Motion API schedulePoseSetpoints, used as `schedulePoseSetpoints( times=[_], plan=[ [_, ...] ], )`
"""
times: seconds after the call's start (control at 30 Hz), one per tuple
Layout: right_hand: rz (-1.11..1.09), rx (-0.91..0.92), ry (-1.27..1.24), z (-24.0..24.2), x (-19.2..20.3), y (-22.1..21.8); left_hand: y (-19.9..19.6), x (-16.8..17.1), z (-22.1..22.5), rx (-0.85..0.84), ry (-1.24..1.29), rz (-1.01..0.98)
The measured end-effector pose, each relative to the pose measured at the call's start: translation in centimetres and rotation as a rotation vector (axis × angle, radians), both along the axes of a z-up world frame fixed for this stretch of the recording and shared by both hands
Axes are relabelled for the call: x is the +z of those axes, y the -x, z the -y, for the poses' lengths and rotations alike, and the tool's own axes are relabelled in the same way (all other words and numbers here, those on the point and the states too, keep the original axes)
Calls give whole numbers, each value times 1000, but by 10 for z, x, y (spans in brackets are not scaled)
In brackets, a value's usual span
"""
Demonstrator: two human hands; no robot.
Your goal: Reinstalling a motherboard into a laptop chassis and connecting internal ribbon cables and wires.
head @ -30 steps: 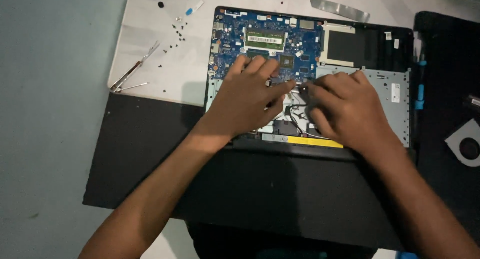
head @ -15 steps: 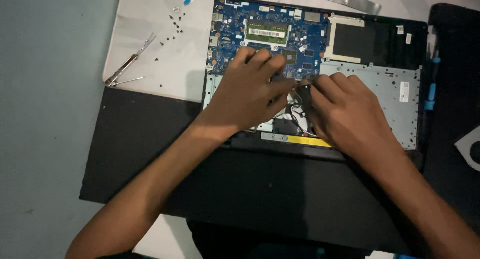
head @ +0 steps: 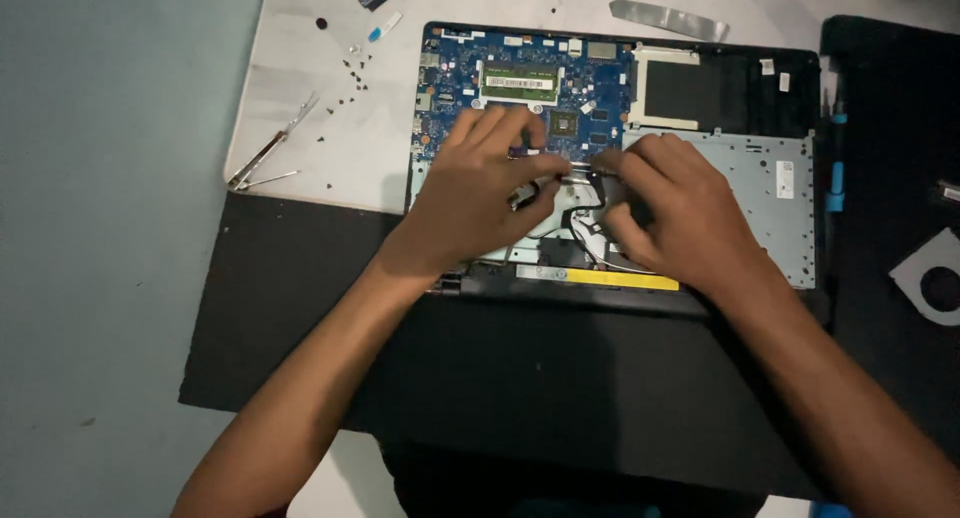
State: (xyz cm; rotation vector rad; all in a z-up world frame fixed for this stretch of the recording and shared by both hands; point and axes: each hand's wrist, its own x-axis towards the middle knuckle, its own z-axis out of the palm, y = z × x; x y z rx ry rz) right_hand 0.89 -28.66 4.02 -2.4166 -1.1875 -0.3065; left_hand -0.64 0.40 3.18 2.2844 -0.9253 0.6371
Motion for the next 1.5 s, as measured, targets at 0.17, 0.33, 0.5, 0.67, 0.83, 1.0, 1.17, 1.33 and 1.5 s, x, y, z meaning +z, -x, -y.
schedulePoseSetpoints(
  times=[0.17,0.33,0.5,0.67,0.83,1.0,1.17,1.33,1.5],
  plan=[
    [-77,-80,51,1,1,-1,0,-4,5,53,36,-7],
    [-71,-68,111,2,2,0,0,-4,4,52,1,-38],
    [-59,-78,108,2,-1,0,-3,-10,5,61,-22,-16],
    [-87,-75,117,2,4,2,1,-5,5,51,-35,-32],
    [-52,-86,133,3,0,1,1,-6,6,67,-37,-8],
    [-61,-84,90,1,5,4,0,-7,5,30,-13,-9],
    [-34,-85,132,7,-7,-1,0,-5,4,33,-16,-23],
    [-46,-102,113,4,-4,2,0,-4,5,41,-28,-44],
    [-65,-102,140,3,2,4,-1,-9,7,76,-98,-6]
  ],
)
